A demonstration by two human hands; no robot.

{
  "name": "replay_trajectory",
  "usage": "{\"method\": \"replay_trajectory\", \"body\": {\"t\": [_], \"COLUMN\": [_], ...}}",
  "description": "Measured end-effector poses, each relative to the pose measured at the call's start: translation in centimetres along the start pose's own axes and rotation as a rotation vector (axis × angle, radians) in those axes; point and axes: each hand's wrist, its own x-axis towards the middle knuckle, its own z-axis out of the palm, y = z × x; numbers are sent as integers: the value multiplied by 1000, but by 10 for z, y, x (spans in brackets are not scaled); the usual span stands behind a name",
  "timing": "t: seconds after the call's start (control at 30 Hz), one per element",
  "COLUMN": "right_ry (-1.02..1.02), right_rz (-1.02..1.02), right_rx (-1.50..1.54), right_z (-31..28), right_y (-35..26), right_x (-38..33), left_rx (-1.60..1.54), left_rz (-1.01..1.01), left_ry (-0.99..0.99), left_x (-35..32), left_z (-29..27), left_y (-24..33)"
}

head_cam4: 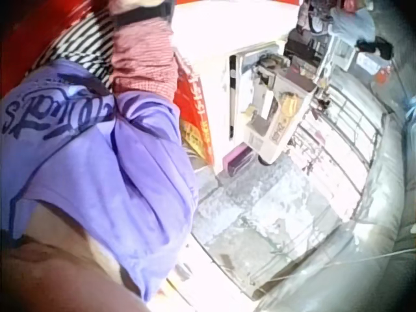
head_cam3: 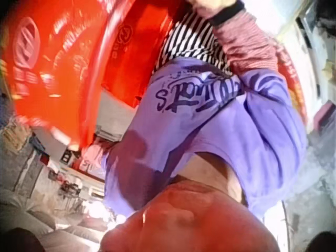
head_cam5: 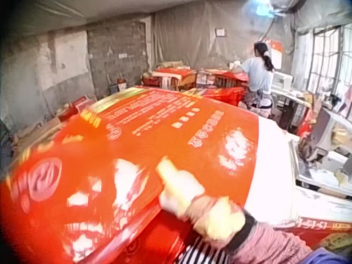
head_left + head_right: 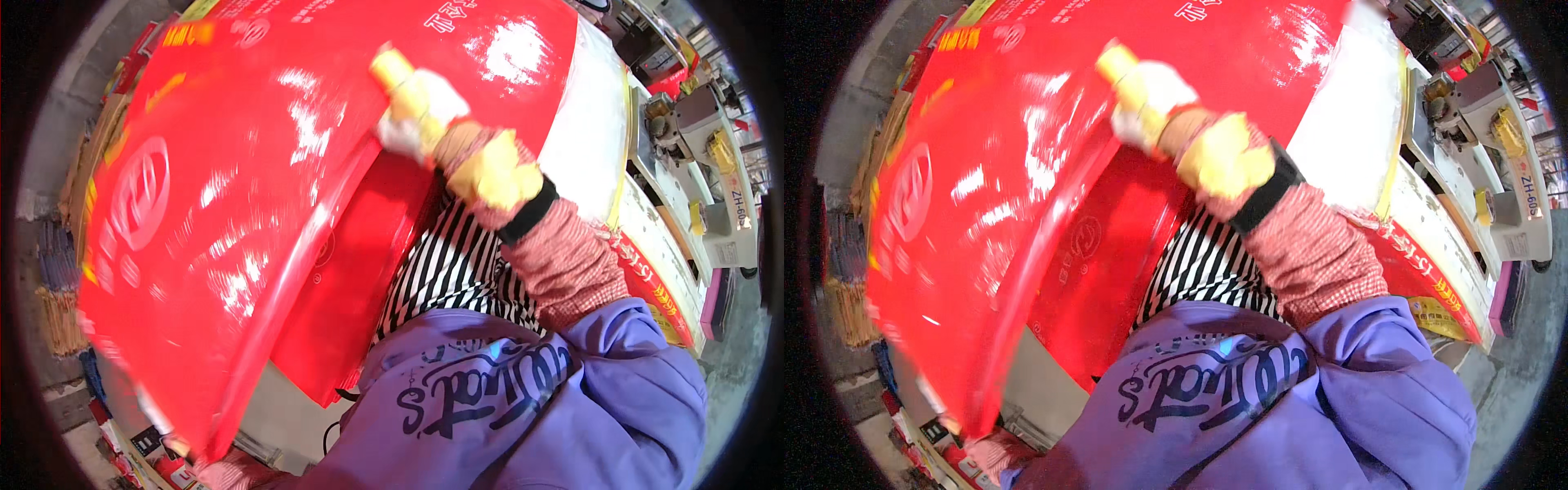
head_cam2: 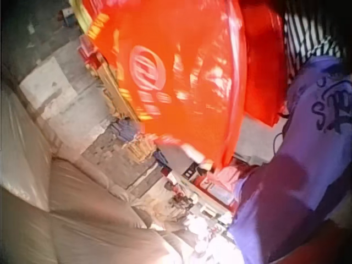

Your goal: The person sews a plastic liner into a red woven bag using a sewing machine, then folds the finished bag and places it onto a stack. This process is repeated for several bags and liners.

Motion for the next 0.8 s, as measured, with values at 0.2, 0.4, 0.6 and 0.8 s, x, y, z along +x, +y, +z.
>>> {"method": "replay_trajectory", "body": {"t": [0.2, 0.4, 0.6, 0.8], "right_ry": [-477, -854, -832, -680], "right_rz": [459, 1207, 1281, 1125], "right_rx": [756, 1095, 1338, 1504], "right_z": [93, 84, 117, 80], "right_y": [10, -29, -32, -96], "right_x": [-68, -72, -76, -78], "left_rx": [92, 644, 671, 1163], "left_rz": [-333, -145, 410, 1146], "left_ry": [220, 488, 89, -51], "left_x": [24, 37, -25, -23], "left_z": [-53, -98, 220, 302], "left_y": [-138, -164, -56, -126]}}
